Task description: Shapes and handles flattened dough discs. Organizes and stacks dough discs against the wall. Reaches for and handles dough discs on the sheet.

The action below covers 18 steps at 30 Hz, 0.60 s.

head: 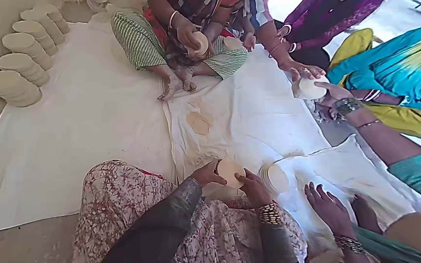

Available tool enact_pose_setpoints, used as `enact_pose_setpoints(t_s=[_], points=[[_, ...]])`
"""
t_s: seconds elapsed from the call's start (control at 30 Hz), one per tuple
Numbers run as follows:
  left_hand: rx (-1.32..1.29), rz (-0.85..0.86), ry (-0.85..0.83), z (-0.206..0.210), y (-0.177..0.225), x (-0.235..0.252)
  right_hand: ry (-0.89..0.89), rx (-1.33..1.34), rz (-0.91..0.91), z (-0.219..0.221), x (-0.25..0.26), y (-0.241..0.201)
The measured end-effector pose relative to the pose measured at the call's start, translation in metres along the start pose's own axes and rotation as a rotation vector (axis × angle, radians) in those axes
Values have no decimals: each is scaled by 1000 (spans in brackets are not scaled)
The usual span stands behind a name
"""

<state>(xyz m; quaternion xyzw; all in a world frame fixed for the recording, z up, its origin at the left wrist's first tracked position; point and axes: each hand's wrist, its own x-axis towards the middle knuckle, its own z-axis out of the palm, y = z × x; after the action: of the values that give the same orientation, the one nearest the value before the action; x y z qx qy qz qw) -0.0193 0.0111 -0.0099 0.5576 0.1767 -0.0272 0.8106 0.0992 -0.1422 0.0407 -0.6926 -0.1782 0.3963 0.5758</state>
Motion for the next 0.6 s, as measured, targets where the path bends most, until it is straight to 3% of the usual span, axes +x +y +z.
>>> enact_pose_setpoints(t_s=[0.03, 0.1, 0.13, 0.2, 0.27, 0.33, 0.4, 0.47, 0.5, 0.6], points=[[-11, -3, -10, 1, -1, 0, -4, -49, -15, 15, -17, -32], [-127, -30, 18, 7, -2, -1, 155, -121, 363, 61, -48, -124], [-217, -53, 49, 10, -1, -1, 151, -99, 372, 59, -48, -123], [-313, -94, 139, 18, 1, 0, 40, 20, 59, 12, -20, -29], [-234, -106, 213, 24, 2, 3, 146, 118, 181, -5, 5, 17], [-14, -89, 248, 26, 1, 6, 141, 112, 199, -4, 6, 20], [200, -91, 284, 26, 7, 7, 69, 36, 107, 15, -21, -29], [313, -106, 322, 25, 13, 4, 203, -5, 497, 66, -59, -155], [326, -113, 334, 23, 15, 3, 238, -21, 575, 79, -69, -187], [225, -129, 365, 15, 24, -5, 144, -49, 547, 77, -87, -204]])
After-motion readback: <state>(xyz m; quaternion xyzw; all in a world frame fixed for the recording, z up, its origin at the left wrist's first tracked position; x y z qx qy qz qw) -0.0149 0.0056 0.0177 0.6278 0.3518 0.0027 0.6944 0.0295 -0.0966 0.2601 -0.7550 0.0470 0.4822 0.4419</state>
